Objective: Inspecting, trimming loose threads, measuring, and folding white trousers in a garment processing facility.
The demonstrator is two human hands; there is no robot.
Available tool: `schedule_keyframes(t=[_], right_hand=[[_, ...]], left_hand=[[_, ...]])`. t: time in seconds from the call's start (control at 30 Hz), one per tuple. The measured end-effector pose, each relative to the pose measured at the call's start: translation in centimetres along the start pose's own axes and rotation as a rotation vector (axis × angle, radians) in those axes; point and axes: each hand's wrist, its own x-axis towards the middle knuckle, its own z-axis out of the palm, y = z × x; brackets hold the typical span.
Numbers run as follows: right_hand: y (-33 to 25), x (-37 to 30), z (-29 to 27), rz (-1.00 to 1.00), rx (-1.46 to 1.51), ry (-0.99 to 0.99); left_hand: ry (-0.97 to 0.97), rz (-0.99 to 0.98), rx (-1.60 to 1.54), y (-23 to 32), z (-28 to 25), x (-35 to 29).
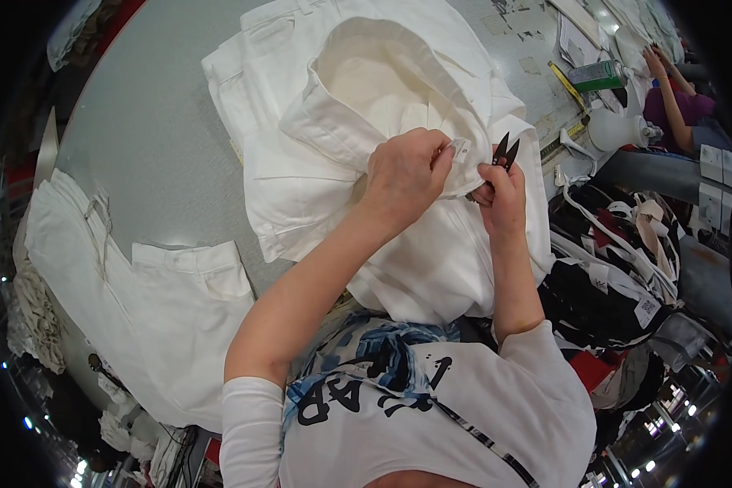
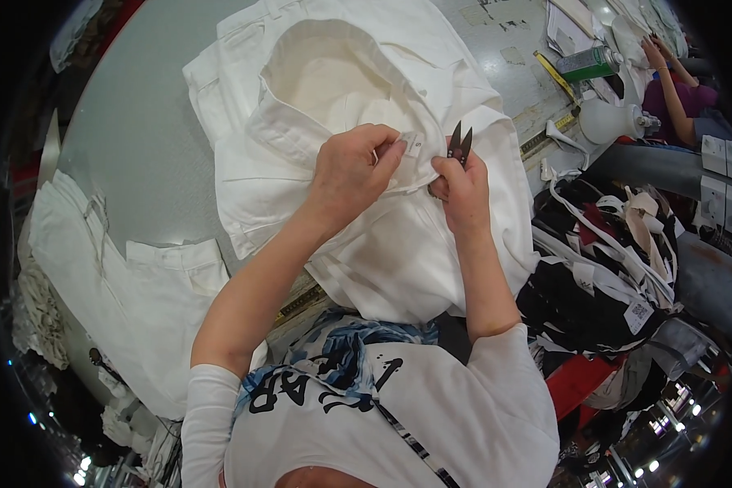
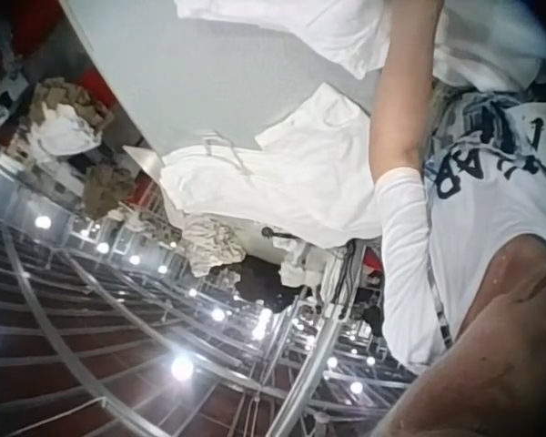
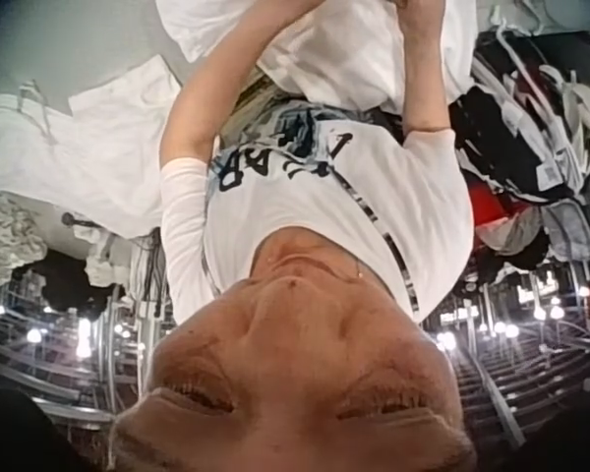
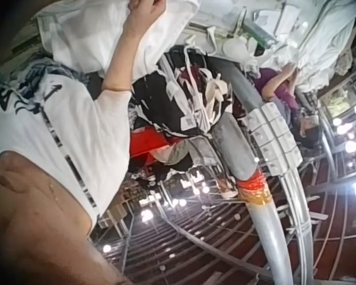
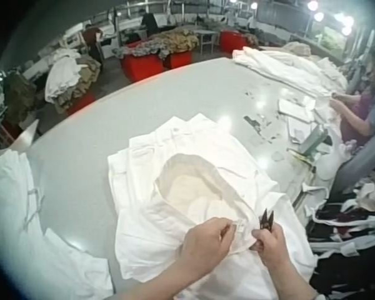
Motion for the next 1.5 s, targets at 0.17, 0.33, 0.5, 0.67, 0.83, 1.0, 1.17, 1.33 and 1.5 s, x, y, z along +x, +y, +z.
schedule_keyframes(t=[0.17, 0.33, 0.5, 0.67, 0.83, 1.0, 1.17, 1.33, 1.5], right_hand=[[0.4, 0.0, -0.2, -0.019, 0.043, -0.009], [0.3, 0.1, -0.2, -0.046, 0.059, 0.022], [-1.9, 1.4, 0.9, -0.179, 0.002, 0.059], [-2.8, 2.7, 2.0, -0.396, -0.186, -0.047], [-1.1, 3.7, 0.6, -0.531, -0.8, 0.097], [0.6, 4.0, -1.0, -0.463, -1.054, 0.155], [1.4, 3.5, 1.2, -0.753, -1.051, 0.008], [4.2, -1.9, 4.1, -0.721, -0.999, -0.5], [7.4, -4.0, 4.8, -0.928, -1.135, -0.672]], left_hand=[[-0.139, -0.246, -0.121, -0.1, -0.4, 0.0], [-0.023, 0.129, 0.338, 0.3, -2.5, -0.2], [-0.227, 0.35, 0.687, -1.7, -9.3, 1.4], [0.444, 0.185, 0.681, -3.5, -17.0, 4.6], [0.415, -0.153, 0.555, -8.4, -16.6, -1.2], [0.057, -0.463, 0.137, -10.9, -11.3, -10.7], [0.202, -0.471, 0.012, -10.1, -11.5, -13.2], [0.357, -0.625, -0.504, -7.1, -13.9, -11.6], [0.532, -0.721, -0.895, -5.1, -14.6, -9.1]])
